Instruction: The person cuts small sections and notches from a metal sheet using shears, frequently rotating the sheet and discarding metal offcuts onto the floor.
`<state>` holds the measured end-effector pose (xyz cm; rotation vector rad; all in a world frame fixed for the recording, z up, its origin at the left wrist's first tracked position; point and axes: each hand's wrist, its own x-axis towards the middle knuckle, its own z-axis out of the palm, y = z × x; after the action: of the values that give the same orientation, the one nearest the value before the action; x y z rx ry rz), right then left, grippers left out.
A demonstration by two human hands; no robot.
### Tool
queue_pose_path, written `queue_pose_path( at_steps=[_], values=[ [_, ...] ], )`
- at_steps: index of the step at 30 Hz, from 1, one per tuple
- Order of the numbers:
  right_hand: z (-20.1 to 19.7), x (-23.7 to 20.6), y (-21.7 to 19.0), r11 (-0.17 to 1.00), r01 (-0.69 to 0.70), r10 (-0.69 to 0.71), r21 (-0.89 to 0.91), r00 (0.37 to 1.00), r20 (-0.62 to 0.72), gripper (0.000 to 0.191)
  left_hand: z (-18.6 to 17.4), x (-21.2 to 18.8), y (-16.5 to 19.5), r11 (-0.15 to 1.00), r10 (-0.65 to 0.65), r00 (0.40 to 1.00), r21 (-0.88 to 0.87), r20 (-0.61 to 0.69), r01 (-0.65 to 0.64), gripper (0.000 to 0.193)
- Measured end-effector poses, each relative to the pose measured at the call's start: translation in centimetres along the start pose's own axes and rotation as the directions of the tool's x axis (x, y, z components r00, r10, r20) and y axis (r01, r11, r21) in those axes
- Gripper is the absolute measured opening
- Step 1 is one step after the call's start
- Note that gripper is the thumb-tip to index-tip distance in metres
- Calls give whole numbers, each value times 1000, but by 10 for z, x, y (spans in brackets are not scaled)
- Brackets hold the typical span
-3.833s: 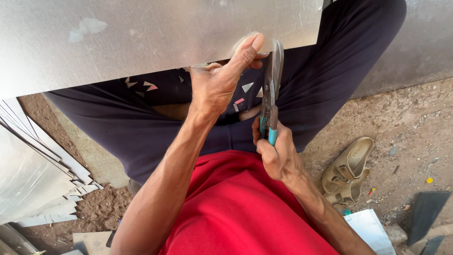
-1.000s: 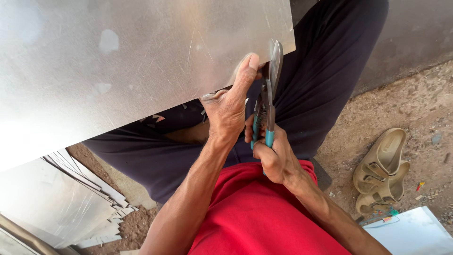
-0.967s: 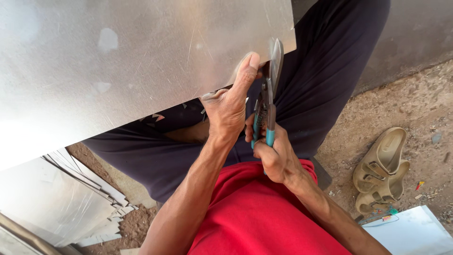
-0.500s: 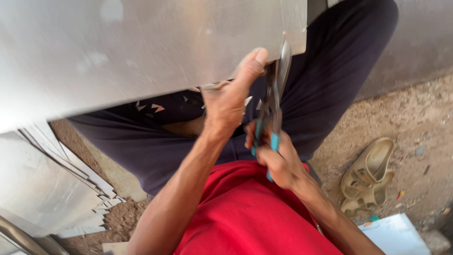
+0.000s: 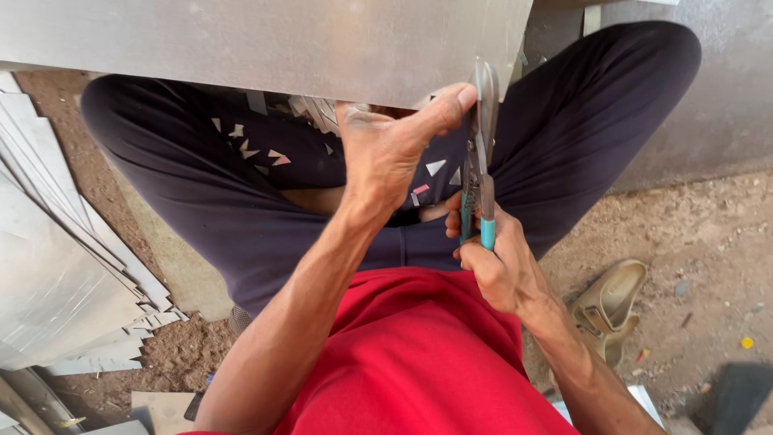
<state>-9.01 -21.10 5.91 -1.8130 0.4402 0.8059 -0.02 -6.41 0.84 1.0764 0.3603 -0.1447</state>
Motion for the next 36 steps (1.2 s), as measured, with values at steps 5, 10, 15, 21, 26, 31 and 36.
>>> queue_pose_path(
  at_steps=[5, 10, 15, 21, 26, 31, 36],
  values=[
    [-3, -1, 1, 989, 66, -70, -130, 997, -25, 40, -6, 1, -3, 999, -28, 1000, 19, -2, 28, 20],
    [6, 5, 18, 1000, -5, 8, 29, 995, -103, 25, -7, -1, -6, 1000, -22, 999, 16, 25, 21, 21],
    [1, -4, 23, 997, 50, -46, -52, 996, 72, 37, -19, 6, 16, 998, -53, 999, -35, 11, 54, 21],
    [-32, -12, 0, 875, 78, 65, -477, 959, 277, 48, -110, -12, 56, 999, 29, 999, 17, 43, -30, 17],
    [-29, 23, -25, 834, 16, 189, -551, 931, 313, 53, -123, -40, 25, 986, -7, 999, -168, -40, 0, 21],
    [-27, 49, -55, 811, 194, 92, -552, 889, 448, 50, -117, -40, 6, 970, 60, 996, -232, -64, -73, 24],
    [-26, 53, -71, 723, 203, 115, -660, 907, 404, 32, -114, -40, 11, 966, 56, 995, -248, -80, -74, 23]
  ],
)
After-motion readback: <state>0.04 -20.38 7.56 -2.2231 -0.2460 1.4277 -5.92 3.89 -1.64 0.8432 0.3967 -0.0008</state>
